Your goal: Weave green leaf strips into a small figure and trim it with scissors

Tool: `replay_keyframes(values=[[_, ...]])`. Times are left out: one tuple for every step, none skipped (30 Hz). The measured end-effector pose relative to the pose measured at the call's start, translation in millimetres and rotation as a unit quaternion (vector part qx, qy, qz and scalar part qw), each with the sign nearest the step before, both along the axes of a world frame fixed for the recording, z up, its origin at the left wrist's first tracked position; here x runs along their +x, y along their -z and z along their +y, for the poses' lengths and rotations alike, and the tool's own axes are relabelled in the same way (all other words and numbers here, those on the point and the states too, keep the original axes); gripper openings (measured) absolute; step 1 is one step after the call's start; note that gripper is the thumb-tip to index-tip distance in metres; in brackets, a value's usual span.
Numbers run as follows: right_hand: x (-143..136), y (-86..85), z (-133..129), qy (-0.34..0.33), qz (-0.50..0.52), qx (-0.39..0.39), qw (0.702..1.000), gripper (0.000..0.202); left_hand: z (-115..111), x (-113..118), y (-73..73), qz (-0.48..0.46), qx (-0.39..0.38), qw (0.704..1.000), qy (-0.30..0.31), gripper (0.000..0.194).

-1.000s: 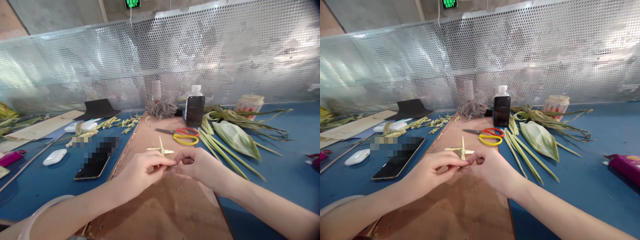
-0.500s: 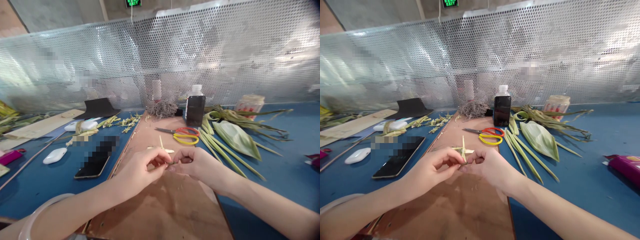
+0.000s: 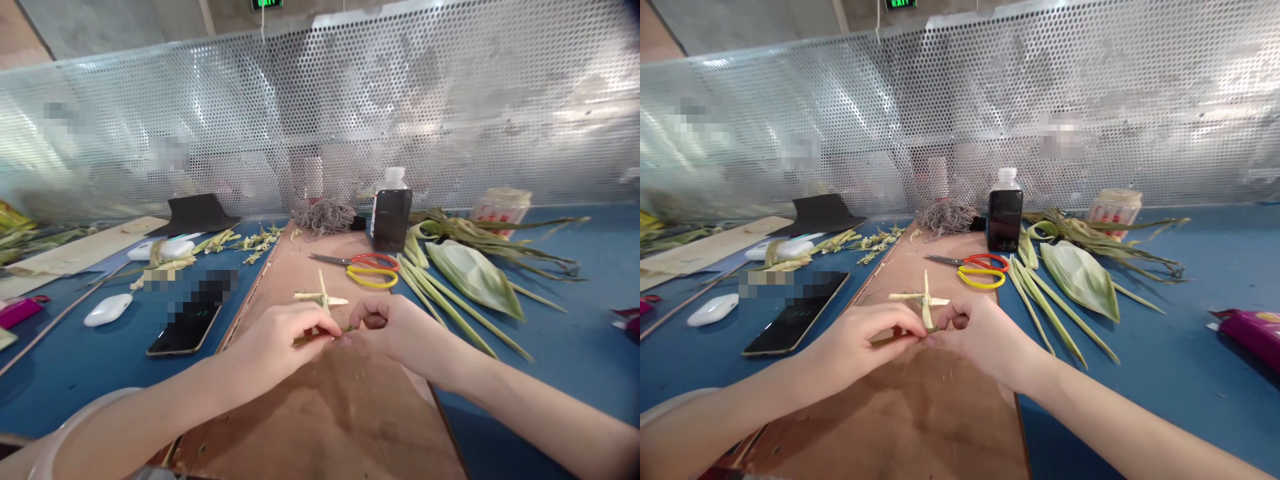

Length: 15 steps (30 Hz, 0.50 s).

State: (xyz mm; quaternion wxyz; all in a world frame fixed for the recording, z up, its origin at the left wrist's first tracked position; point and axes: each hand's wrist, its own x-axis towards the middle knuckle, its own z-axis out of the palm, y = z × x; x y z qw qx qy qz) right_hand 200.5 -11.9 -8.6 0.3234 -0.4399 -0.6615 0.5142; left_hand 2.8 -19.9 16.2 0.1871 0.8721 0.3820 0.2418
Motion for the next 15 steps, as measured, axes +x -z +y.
replay_keyframes(values=[[0.4,0.1,0.4,-0.008,0.002,0.000,1.000,0.023,0.2,-0.4,0.0,0.000,-0.003,1.000,0.004,0.012],[0.9,0.2,0.8,-0.019,0.005,-0.001,1.000,0.024,0.4,-0.8,0.2,-0.002,-0.005,1.000,0.006,0.011],[1.4,0.2,1.1,-0.029,0.005,-0.001,1.000,0.024,0.5,-1.3,0.6,-0.004,-0.006,1.000,0.009,0.011],[1.9,0.1,1.2,-0.031,0.001,0.001,1.000,0.024,0.4,-1.7,1.2,-0.007,-0.007,1.000,0.010,0.012],[2.2,-0.2,1.1,-0.031,-0.002,0.005,1.000,0.024,0.2,-2.1,1.9,-0.011,-0.007,1.000,0.013,0.014],[2.4,-0.8,0.8,-0.030,-0.003,0.009,1.000,0.022,0.0,-2.4,2.6,-0.015,-0.005,1.000,0.015,0.016],[2.3,-1.6,0.4,-0.028,-0.002,0.014,1.000,0.020,-0.2,-2.7,3.3,-0.018,-0.003,1.000,0.021,0.019],[2.1,-2.6,-0.1,-0.027,-0.001,0.017,0.999,0.017,-0.3,-2.8,3.9,-0.021,0.002,0.999,0.028,0.022],[1.6,-3.7,-0.6,-0.026,0.000,0.020,0.999,0.015,-0.2,-2.8,4.4,-0.022,0.009,0.999,0.036,0.026],[0.9,-4.9,-1.1,-0.024,0.000,0.022,0.999,0.013,-0.1,-2.8,4.6,-0.022,0.016,0.999,0.045,0.029],[0.2,-5.8,-1.5,-0.022,-0.004,0.024,0.999,0.011,0.1,-2.5,4.6,-0.021,0.023,0.998,0.055,0.030],[-0.6,-6.5,-1.8,-0.021,-0.006,0.026,0.999,0.011,0.3,-2.2,4.4,-0.021,0.026,0.998,0.062,0.030],[-1.3,-6.9,-1.9,-0.023,-0.003,0.027,0.999,0.012,0.4,-1.8,4.0,-0.023,0.025,0.997,0.065,0.030],[-1.8,-7.0,-2.0,-0.026,0.004,0.028,0.999,0.013,0.4,-1.4,3.5,-0.027,0.019,0.998,0.062,0.029],[-2.2,-6.8,-2.0,-0.029,0.013,0.026,0.999,0.016,0.2,-1.0,2.9,-0.032,0.007,0.998,0.057,0.029]])
